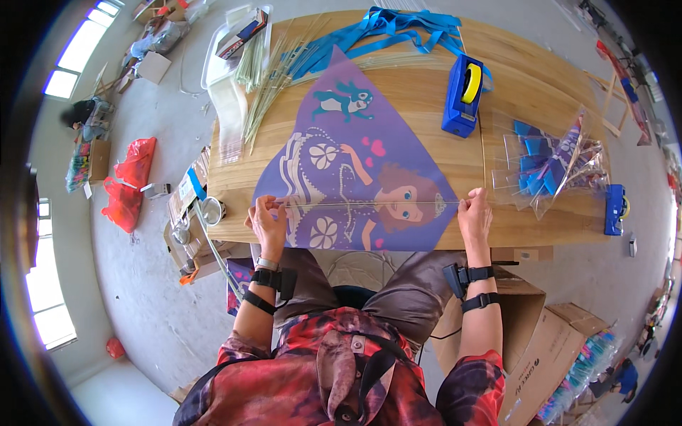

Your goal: The recorder is assembling a kite by attaching framing rods and taping the sail material at a workshop table.

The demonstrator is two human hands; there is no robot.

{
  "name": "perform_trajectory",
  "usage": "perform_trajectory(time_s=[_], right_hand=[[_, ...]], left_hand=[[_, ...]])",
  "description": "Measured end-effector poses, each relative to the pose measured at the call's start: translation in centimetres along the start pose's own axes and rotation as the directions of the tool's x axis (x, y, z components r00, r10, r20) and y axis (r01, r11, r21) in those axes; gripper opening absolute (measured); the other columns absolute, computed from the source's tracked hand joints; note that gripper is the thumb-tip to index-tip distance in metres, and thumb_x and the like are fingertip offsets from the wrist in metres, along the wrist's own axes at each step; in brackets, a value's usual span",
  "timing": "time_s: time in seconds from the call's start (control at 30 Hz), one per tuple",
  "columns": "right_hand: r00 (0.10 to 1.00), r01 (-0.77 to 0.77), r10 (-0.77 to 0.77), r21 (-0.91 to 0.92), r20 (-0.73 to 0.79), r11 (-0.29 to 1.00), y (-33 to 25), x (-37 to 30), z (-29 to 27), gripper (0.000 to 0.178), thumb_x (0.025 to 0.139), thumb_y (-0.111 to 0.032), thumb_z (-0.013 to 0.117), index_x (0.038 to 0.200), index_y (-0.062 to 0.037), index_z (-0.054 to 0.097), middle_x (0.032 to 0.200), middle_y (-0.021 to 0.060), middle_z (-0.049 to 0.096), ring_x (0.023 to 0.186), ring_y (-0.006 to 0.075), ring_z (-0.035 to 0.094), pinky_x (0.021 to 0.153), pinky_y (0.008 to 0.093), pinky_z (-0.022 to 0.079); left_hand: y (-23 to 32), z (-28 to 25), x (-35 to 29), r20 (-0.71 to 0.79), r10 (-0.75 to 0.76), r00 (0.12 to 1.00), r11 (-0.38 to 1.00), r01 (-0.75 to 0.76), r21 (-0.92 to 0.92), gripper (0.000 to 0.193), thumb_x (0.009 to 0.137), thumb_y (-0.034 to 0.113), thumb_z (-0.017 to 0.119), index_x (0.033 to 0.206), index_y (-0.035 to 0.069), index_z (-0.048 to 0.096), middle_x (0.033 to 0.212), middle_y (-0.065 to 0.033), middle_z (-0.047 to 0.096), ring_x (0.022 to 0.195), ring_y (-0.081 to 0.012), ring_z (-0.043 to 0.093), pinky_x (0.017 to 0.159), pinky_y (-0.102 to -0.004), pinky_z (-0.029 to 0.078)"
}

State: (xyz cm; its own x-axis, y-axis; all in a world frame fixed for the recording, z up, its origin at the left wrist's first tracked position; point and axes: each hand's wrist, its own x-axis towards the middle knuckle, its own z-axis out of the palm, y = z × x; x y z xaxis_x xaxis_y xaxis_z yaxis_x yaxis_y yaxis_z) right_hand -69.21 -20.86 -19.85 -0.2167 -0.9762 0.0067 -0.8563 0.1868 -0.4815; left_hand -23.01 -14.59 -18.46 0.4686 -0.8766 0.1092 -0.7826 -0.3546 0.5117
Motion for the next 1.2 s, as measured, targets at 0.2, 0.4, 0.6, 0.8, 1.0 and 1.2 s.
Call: perform_trajectory(time_s=[0.2,0.4,0.6,0.8,1.0,1.2], right_hand=[[1.0,-0.013,0.013,0.002,-0.006,1.0,0.0,0.0,0.0,0.031,0.088,-0.006,0.073,0.11,-0.0052,0.051,0.08,0.0158,0.07,0.08,0.0382,0.07,0.074,0.0505,0.052],[1.0,-0.031,0.031,-0.015,0.005,0.999,-0.2,0.2,0.0,0.029,0.088,-0.006,0.072,0.109,-0.0045,0.052,0.082,0.016,0.07,0.082,0.0381,0.071,0.075,0.0502,0.052],[0.999,-0.051,0.051,-0.019,0.017,0.999,-0.1,0.1,0.0,0.03,0.088,-0.006,0.072,0.11,-0.0044,0.052,0.082,0.016,0.07,0.083,0.0382,0.071,0.076,0.0501,0.052],[0.998,-0.053,0.053,-0.012,0.024,0.999,-0.1,0.2,-0.1,0.029,0.088,-0.006,0.072,0.109,-0.0043,0.052,0.081,0.0162,0.07,0.082,0.038,0.071,0.076,0.0499,0.052],[0.999,-0.043,0.043,-0.012,0.01,0.999,-0.1,0.3,0.2,0.028,0.088,-0.006,0.072,0.108,-0.0046,0.052,0.081,0.016,0.07,0.082,0.0377,0.071,0.076,0.0497,0.052],[0.998,-0.057,0.057,-0.019,-0.015,0.998,0.8,0.2,0.5,0.03,0.088,-0.009,0.074,0.11,-0.0062,0.054,0.081,0.0152,0.071,0.08,0.0361,0.071,0.074,0.049,0.053]], left_hand=[[-0.9,0.1,0.3,0.028,-0.059,0.998,0.996,0.06,-0.063,0.032,0.084,0.015,0.077,0.113,0.011,0.062,0.092,0.0004,0.072,0.105,-0.0219,0.058,0.099,-0.0427,0.03],[-0.6,-0.6,0.6,0.061,-0.14,0.988,0.986,0.145,-0.087,0.035,0.083,0.02,0.08,0.112,0.01,0.063,0.093,0.0002,0.072,0.106,-0.0229,0.057,0.099,-0.0427,0.03],[-1.4,-1.4,0.6,0.072,-0.213,0.974,0.976,0.216,-0.032,0.043,0.079,0.03,0.084,0.111,0.009,0.066,0.094,-0.0019,0.071,0.111,-0.0265,0.054,0.101,-0.0438,0.031],[-1.4,-1.5,1.0,0.068,-0.259,0.964,0.966,0.258,0.021,0.043,0.079,0.032,0.085,0.109,0.009,0.067,0.097,-0.0046,0.067,0.112,-0.0277,0.053,0.099,-0.044,0.034],[-3.5,-1.3,-0.1,-0.037,0.061,0.997,0.995,-0.064,-0.073,0.025,0.091,0.01,0.067,0.115,0.005,0.065,0.111,-0.0125,0.066,0.11,-0.0335,0.058,0.1,-0.0461,0.043],[-1.7,-3.3,-3.0,0.247,0.442,0.862,0.895,-0.442,-0.059,0.051,0.101,0.012,0.052,0.151,0.004,0.047,0.156,-0.015,0.049,0.15,-0.0289,0.039,0.122,-0.0462,0.028]])
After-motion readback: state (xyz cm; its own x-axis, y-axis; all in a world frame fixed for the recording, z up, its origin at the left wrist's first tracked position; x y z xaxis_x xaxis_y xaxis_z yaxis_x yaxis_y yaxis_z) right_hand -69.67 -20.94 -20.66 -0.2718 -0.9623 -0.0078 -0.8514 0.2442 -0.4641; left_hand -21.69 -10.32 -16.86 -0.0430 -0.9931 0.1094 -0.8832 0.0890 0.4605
